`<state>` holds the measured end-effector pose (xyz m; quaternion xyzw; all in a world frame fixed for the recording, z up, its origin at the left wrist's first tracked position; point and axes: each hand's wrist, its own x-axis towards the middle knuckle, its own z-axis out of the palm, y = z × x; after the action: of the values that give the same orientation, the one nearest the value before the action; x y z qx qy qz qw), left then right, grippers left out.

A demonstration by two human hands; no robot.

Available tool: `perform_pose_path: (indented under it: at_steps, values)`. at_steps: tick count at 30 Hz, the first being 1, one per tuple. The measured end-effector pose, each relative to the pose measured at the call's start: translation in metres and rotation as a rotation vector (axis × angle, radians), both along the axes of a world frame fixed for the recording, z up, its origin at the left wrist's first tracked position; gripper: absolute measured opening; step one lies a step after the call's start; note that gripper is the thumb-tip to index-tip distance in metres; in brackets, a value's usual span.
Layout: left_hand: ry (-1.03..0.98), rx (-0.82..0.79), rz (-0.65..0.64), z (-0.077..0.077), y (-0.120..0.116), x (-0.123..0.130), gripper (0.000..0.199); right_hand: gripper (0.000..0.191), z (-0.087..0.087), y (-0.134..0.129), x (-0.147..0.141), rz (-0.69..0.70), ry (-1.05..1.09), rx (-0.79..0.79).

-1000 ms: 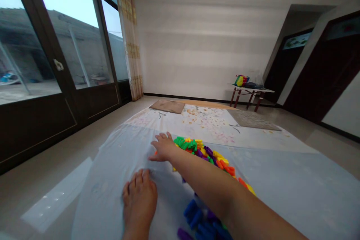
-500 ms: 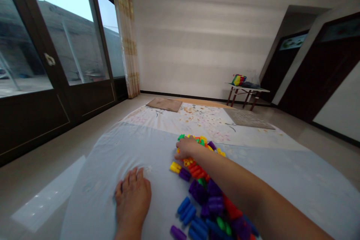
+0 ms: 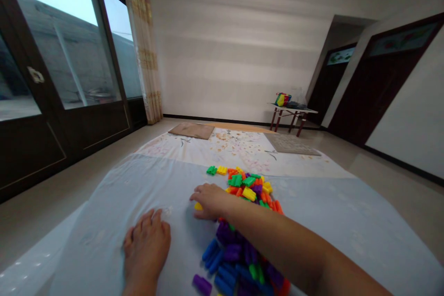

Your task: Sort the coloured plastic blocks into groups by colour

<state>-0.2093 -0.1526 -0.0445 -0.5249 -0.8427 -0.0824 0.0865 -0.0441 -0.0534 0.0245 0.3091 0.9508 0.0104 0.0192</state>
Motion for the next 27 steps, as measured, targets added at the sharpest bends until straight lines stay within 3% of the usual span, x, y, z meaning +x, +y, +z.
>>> perform_pose_path:
  at_steps: [3, 7, 12, 16, 19, 22, 27]
  values:
    - [0.011, -0.014, 0.005, -0.001, 0.001, -0.001, 0.048, 0.036, -0.017, -0.004, -0.004, 0.038, -0.084, 0.002]
    - [0.02, -0.031, 0.0, 0.0, 0.001, 0.0, 0.049, 0.027, -0.006, 0.004, 0.02, -0.079, -0.224, -0.003]
    - [0.008, 0.0, 0.021, -0.002, 0.001, 0.0, 0.049, 0.032, 0.014, 0.046, 0.013, -0.302, -0.071, -0.021]
    - [0.005, 0.006, 0.018, -0.003, 0.0, -0.001, 0.049, 0.043, 0.004, 0.084, -0.005, -0.417, -0.036, 0.015]
    - [-0.007, 0.001, 0.013, -0.001, 0.0, 0.0, 0.049, 0.045, -0.004, 0.097, 0.001, -0.48, -0.092, -0.052]
    - [-0.02, 0.007, 0.016, 0.0, 0.0, 0.001, 0.048, 0.044, -0.002, 0.094, 0.021, -0.491, -0.168, -0.119]
    - [-0.02, 0.049, -0.011, -0.001, 0.0, 0.001, 0.049, 0.034, 0.023, 0.063, 0.062, -0.485, -0.294, -0.155]
